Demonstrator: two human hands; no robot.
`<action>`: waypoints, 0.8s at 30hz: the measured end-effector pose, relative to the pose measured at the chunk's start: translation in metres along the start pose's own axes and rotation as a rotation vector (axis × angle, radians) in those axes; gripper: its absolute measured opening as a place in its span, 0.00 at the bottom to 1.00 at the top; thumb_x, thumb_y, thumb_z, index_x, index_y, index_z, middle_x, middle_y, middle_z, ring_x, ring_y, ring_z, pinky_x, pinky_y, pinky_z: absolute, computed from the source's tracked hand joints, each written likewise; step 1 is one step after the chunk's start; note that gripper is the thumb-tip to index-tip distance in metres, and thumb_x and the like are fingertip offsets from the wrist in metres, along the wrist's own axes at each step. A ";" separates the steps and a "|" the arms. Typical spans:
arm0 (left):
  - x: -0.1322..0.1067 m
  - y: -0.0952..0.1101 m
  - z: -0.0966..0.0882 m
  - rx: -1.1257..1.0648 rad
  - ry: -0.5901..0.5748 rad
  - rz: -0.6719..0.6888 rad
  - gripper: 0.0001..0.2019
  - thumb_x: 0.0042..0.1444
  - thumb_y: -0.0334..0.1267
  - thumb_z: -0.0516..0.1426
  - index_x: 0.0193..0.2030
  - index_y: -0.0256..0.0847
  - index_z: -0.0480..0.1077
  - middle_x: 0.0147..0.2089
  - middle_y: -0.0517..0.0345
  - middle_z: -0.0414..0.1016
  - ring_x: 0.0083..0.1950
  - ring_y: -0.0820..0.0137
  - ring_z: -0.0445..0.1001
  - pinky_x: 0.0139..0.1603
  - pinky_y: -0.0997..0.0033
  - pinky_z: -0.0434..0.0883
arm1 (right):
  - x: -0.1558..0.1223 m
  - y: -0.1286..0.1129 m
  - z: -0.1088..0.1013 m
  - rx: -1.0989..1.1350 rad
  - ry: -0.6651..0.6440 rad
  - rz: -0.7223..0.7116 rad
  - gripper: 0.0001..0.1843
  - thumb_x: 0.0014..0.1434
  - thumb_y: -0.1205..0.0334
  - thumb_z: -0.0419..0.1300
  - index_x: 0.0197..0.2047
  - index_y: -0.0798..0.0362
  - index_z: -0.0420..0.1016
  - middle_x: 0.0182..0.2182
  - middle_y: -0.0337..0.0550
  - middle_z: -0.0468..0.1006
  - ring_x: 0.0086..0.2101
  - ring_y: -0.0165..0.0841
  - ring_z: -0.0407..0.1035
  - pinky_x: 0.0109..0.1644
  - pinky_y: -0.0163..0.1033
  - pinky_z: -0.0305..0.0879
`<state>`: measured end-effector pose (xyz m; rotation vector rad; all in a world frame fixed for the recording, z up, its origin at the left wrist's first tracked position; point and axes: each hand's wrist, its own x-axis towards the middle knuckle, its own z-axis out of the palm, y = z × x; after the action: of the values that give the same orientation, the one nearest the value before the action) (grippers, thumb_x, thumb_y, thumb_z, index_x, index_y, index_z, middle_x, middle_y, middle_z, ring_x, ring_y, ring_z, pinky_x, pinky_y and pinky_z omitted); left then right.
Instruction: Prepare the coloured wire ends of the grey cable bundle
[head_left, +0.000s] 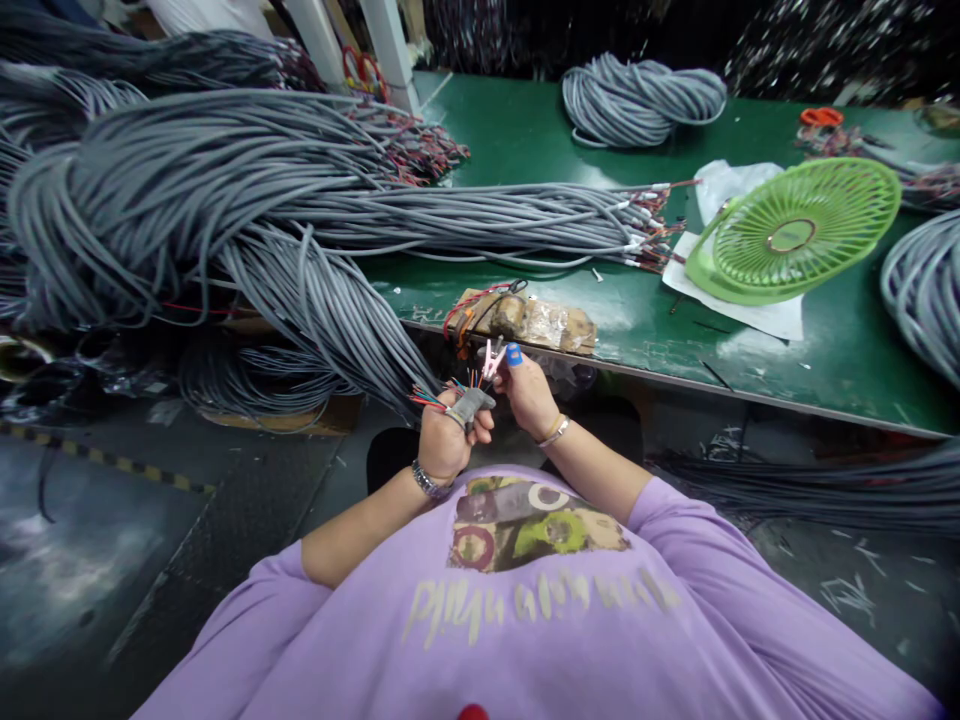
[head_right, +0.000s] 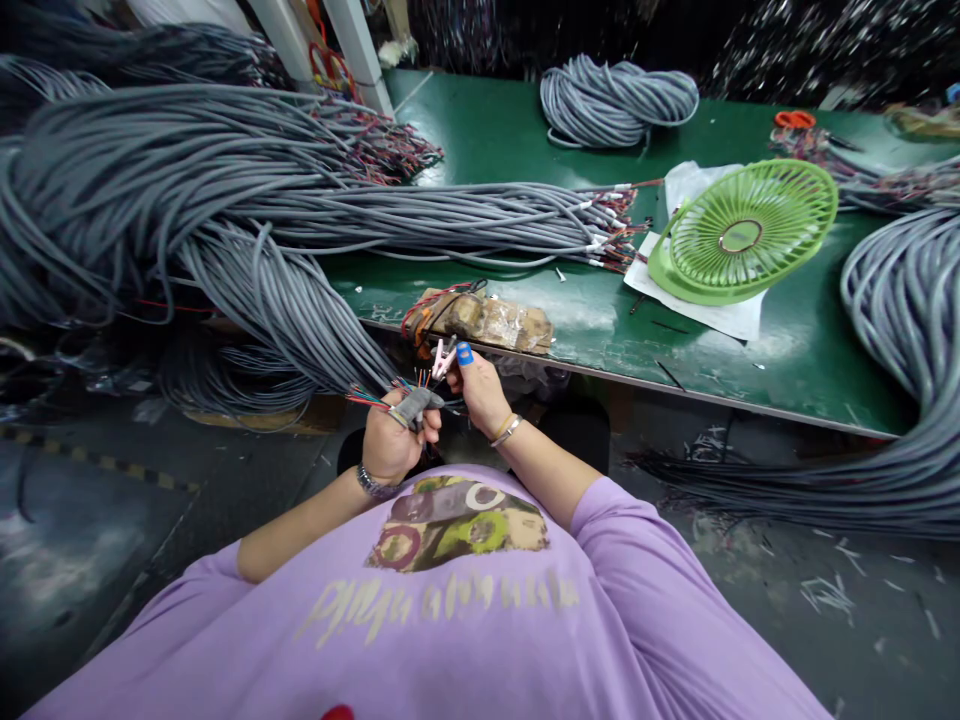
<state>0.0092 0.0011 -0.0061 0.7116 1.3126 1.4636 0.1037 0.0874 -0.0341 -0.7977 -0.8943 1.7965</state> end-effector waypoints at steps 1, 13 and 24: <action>0.000 0.000 0.001 -0.002 -0.004 -0.003 0.14 0.49 0.47 0.62 0.27 0.36 0.71 0.18 0.60 0.72 0.14 0.78 0.67 0.12 0.80 0.52 | 0.001 0.001 0.000 -0.018 0.004 -0.014 0.25 0.52 0.37 0.63 0.28 0.54 0.74 0.21 0.35 0.69 0.23 0.24 0.59 0.26 0.31 0.56; 0.005 -0.009 -0.002 0.012 -0.008 -0.039 0.15 0.48 0.49 0.62 0.26 0.37 0.69 0.18 0.61 0.72 0.14 0.77 0.67 0.13 0.79 0.53 | 0.006 -0.008 0.013 0.260 0.007 0.219 0.22 0.53 0.42 0.66 0.30 0.55 0.74 0.24 0.37 0.72 0.24 0.24 0.63 0.24 0.30 0.55; -0.007 -0.002 -0.010 0.034 0.049 0.061 0.16 0.49 0.50 0.62 0.28 0.37 0.71 0.19 0.60 0.73 0.15 0.77 0.68 0.13 0.80 0.55 | 0.001 -0.014 0.000 0.255 -0.145 0.345 0.28 0.58 0.34 0.55 0.34 0.53 0.74 0.27 0.39 0.74 0.23 0.26 0.61 0.25 0.31 0.57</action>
<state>0.0029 -0.0092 -0.0087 0.7477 1.3671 1.5189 0.1094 0.0927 -0.0222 -0.6932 -0.6251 2.2423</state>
